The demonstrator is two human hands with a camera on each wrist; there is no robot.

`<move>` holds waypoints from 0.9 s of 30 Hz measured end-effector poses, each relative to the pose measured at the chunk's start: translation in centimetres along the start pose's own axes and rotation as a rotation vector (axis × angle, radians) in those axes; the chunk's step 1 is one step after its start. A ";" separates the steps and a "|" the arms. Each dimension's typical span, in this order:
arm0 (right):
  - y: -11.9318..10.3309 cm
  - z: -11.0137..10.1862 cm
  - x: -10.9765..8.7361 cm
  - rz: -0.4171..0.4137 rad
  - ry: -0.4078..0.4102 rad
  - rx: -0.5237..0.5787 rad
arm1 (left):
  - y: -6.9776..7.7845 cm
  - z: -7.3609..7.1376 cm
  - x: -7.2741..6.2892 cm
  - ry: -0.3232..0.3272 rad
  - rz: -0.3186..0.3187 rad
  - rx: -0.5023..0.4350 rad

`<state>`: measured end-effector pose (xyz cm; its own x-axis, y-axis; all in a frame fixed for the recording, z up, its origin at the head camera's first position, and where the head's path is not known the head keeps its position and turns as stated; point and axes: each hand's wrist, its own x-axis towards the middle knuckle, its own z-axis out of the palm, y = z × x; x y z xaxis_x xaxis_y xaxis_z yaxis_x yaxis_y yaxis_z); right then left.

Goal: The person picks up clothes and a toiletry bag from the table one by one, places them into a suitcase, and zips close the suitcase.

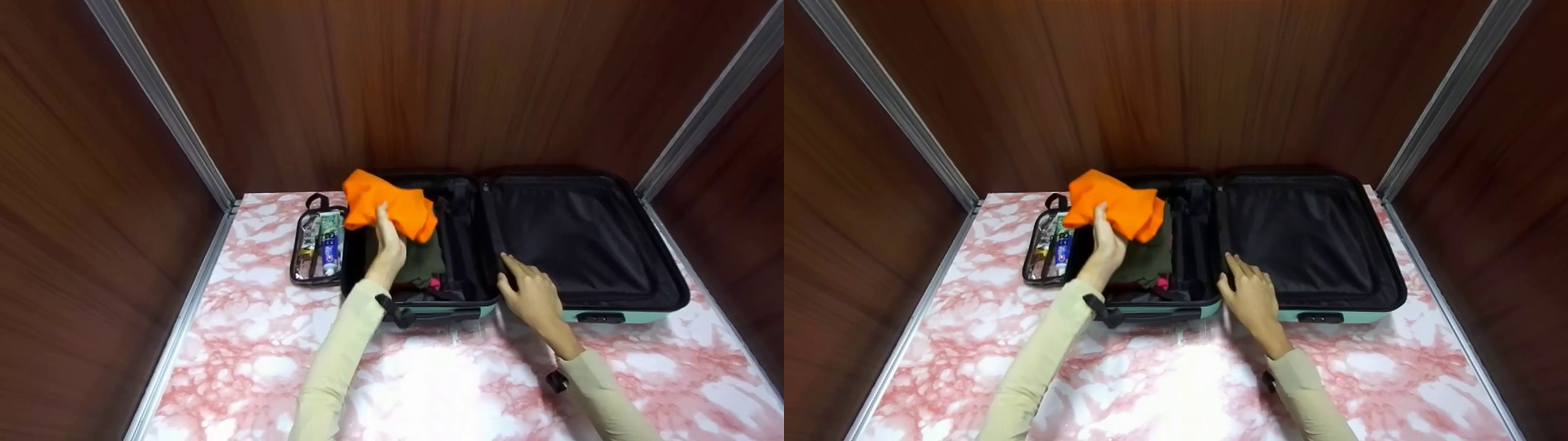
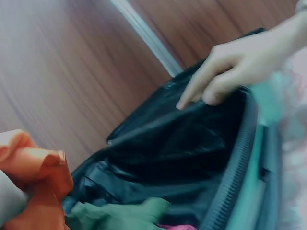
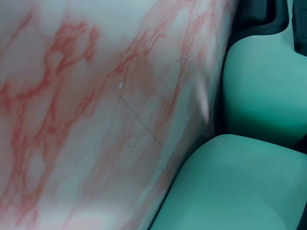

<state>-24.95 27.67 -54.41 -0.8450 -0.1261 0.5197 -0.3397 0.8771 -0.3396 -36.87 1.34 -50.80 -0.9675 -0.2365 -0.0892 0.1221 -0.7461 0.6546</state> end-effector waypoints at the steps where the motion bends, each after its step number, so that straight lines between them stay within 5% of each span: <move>1: 0.0 0.0 0.0 -0.002 0.001 0.002 | -1.1 -1.2 0.7 0.017 0.007 0.008; 4: 0.1 -0.1 0.0 -0.007 0.010 0.004 | -1.9 -1.9 0.2 0.096 -0.015 -0.022; 8: 0.1 -0.1 0.0 -0.005 0.021 0.005 | -0.4 0.3 -3.5 0.153 -0.054 -0.095; 9: 0.1 0.0 0.0 -0.004 0.022 0.007 | -1.7 -0.4 -2.8 0.127 -0.026 -0.117; 14: -0.2 0.3 0.0 -0.005 0.016 0.020 | -1.5 1.1 -4.9 0.127 -0.069 -0.154; 18: -0.3 0.4 -0.1 -0.006 0.010 0.020 | -1.2 1.0 -5.7 0.201 -0.132 -0.140; 20: -0.2 0.4 -0.2 -0.001 0.015 0.015 | -3.2 -1.1 -4.2 0.215 -0.142 -0.145; 25: 0.0 0.1 0.0 0.002 0.027 0.002 | -11.0 -8.8 2.6 0.201 -0.216 -0.128; 27: -0.1 0.1 0.0 -0.001 0.027 0.002 | -11.3 -9.3 2.7 0.184 -0.286 -0.126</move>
<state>-24.99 27.59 -54.43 -0.8333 -0.1139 0.5410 -0.3411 0.8760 -0.3411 -38.84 3.33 -65.39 -0.9121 -0.1067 -0.3959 -0.1099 -0.8666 0.4868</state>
